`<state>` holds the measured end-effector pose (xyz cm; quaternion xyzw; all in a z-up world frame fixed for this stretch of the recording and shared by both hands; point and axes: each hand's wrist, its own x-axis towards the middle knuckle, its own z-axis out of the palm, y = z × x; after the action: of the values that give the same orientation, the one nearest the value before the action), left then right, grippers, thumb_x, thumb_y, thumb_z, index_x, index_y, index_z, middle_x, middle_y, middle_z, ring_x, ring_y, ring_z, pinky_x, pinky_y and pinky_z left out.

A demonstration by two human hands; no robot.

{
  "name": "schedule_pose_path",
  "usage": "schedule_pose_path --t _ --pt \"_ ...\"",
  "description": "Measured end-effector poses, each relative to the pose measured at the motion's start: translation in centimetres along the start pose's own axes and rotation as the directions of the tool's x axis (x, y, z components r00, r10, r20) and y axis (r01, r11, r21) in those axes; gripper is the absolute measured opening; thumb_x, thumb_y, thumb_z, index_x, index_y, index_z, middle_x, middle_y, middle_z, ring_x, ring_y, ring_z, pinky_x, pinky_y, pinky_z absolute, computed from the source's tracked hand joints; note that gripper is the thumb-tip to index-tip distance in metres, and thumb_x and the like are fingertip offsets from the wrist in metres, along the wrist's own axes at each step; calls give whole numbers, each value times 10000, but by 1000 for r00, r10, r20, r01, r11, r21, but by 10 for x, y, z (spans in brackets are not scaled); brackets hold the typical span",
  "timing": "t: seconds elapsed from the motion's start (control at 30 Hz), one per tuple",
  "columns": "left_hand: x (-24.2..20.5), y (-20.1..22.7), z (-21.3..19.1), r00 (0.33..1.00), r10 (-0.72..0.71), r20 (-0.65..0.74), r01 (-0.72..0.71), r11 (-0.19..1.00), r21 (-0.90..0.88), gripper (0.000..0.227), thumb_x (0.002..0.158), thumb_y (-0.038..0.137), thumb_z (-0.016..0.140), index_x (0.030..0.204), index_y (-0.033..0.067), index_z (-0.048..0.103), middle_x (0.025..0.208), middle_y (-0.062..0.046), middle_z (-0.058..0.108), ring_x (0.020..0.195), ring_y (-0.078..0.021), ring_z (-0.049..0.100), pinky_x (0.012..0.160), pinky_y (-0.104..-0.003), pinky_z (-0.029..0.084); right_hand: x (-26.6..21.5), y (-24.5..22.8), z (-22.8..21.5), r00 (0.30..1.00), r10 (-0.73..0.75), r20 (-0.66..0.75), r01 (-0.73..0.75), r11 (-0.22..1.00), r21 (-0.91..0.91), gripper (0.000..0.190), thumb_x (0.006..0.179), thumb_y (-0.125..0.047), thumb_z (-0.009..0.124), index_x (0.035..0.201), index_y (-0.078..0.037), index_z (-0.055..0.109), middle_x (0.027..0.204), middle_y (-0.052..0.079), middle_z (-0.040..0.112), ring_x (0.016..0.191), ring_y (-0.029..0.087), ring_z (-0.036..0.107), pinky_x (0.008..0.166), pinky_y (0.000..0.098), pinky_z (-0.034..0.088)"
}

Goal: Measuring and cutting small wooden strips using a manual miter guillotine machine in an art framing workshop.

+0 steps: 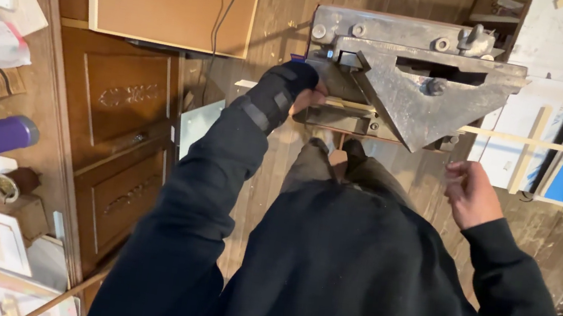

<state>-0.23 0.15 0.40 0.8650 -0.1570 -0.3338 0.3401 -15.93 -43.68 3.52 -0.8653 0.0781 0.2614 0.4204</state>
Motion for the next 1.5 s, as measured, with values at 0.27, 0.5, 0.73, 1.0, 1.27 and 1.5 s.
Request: schedule_pose_path --t 0.27,0.5,0.73,1.0,1.27,1.5 --pt "-6 7 -8 995 18 -102 -18 1000 6 243 844 277 768 1020 113 805 930 -148 766 913 -293 739 801 -376 560 4 -52 4 984 173 -37 -143 900 412 373 964 4 650 1297 -6 481 991 98 684 911 223 736 762 336 603" --pt "14 -15 6 996 88 8 -88 996 24 250 819 257 781 1026 118 802 920 -153 761 894 -284 740 786 -360 559 17 -102 10 961 -48 -273 17 993 -115 152 916 -96 787 1022 -16 714 948 130 722 841 287 713 741 382 576" --pt "19 -27 18 979 -84 188 137 947 -290 246 929 246 685 1090 81 771 922 -155 763 848 -280 722 730 -376 548 80 -88 15 885 -375 -278 277 901 -334 337 866 -162 731 1186 -61 701 1052 206 699 957 455 653 770 484 535" --pt "7 14 8 997 51 -61 -53 998 -30 255 866 289 764 1032 98 795 944 -150 760 918 -301 733 792 -387 558 125 -35 1 901 -434 -23 373 799 -473 306 848 -110 697 1152 -84 729 1093 218 725 1019 447 659 833 490 545" --pt "21 29 25 992 54 -110 -59 998 -37 248 863 323 742 1022 143 802 971 -121 765 941 -292 734 807 -383 565 114 -39 -25 953 -299 -43 247 854 -458 225 949 -165 687 1154 -77 719 1110 220 709 1027 427 664 888 462 557" --pt "15 38 18 993 69 -100 -69 998 -3 253 905 346 714 1033 148 805 992 -122 762 958 -300 726 817 -392 561 104 -55 -28 786 -617 33 531 647 -547 329 884 -108 663 1206 -46 694 1198 196 680 1130 430 624 918 465 542"
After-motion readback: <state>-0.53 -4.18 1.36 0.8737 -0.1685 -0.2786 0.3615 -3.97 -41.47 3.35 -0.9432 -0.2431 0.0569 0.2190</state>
